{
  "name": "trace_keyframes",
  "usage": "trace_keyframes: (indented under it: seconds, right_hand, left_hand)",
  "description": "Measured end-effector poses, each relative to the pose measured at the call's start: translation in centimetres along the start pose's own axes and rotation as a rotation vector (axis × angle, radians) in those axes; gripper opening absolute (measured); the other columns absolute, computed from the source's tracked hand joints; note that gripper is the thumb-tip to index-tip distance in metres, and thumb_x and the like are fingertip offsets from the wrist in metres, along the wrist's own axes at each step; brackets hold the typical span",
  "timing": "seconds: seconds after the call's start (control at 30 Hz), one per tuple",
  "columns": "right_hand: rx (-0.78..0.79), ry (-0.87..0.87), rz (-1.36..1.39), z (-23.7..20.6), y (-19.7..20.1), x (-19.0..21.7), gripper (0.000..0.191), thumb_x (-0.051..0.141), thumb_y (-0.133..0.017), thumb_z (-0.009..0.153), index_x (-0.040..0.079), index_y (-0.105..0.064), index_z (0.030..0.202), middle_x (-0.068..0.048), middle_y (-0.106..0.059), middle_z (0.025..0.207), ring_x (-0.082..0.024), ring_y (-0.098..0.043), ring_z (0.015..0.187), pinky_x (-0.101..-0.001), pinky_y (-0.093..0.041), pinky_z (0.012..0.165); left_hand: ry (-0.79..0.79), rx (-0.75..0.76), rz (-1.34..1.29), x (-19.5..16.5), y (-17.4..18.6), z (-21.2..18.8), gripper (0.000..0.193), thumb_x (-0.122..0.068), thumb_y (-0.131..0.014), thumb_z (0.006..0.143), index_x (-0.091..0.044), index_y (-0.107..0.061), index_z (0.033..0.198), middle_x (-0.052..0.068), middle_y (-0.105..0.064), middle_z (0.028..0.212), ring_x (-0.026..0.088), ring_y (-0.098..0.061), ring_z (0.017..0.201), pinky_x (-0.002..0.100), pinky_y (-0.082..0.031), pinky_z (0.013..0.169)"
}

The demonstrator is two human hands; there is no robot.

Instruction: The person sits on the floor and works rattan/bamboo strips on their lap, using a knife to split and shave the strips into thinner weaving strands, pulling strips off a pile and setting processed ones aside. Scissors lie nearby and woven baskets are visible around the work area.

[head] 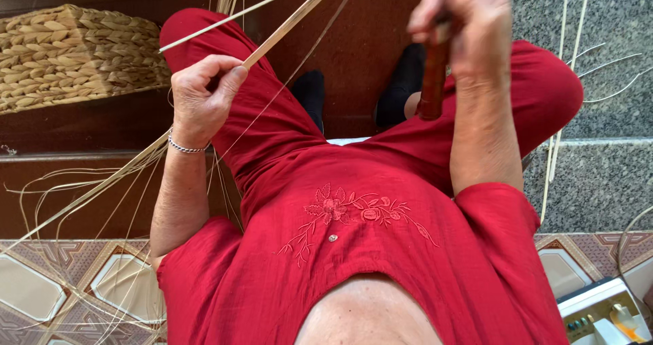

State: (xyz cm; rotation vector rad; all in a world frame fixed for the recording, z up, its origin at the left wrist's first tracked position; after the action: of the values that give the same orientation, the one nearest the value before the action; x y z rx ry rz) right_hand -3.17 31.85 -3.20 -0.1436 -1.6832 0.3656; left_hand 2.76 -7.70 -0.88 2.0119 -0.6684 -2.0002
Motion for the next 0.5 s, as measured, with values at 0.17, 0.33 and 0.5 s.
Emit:
trace_keyframes:
  seconds: [0.17, 0.33, 0.5]
  right_hand:
    - [0.125, -0.082, -0.118, -0.2, -5.0, 1.8, 0.033, 0.005, -0.056, 0.106, 0.004, -0.04, 0.135, -0.016, -0.072, 0.094, -0.015, -0.067, 0.064, -0.0235, -0.052, 0.052]
    - [0.178, 0.173, -0.161, -0.1, -4.9, 0.5, 0.025, -0.003, -0.053, 0.117, -0.005, -0.054, 0.142, -0.02, -0.069, 0.121, -0.022, -0.071, 0.094, -0.0267, -0.059, 0.059]
    - [-0.009, 0.443, -0.722, -0.1, -1.6, -0.1, 0.015, -0.001, -0.055, 0.115, -0.003, -0.07, 0.111, -0.017, -0.075, 0.093, -0.019, -0.067, 0.061, -0.0263, -0.048, 0.048]
  left_hand:
    - [0.089, 0.044, -0.133, -0.2, -0.2, -0.2, 0.005, -0.002, -0.075, 0.105, 0.002, -0.075, 0.109, -0.002, -0.068, 0.085, 0.001, -0.057, 0.075, 0.019, -0.047, 0.065]
    - [0.118, 0.076, -0.23, -0.1, -0.2, -1.2, 0.005, -0.001, -0.075, 0.105, 0.002, -0.075, 0.109, -0.003, -0.068, 0.087, 0.001, -0.057, 0.077, 0.018, -0.047, 0.068]
    - [0.106, 0.075, -0.183, 0.4, 0.1, -1.7, 0.005, 0.0, -0.075, 0.104, 0.002, -0.074, 0.108, -0.003, -0.068, 0.087, 0.002, -0.057, 0.077, 0.018, -0.047, 0.068]
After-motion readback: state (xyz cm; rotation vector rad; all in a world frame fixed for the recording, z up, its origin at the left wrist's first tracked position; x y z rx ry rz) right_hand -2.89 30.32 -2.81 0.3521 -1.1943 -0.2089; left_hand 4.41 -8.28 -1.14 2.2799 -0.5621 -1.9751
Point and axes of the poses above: each hand's wrist, its own z-axis towards the middle knuckle, its own y-axis out of the back of the hand, x = y × z, the point moved 3 cm from there along z, towards the middle knuckle
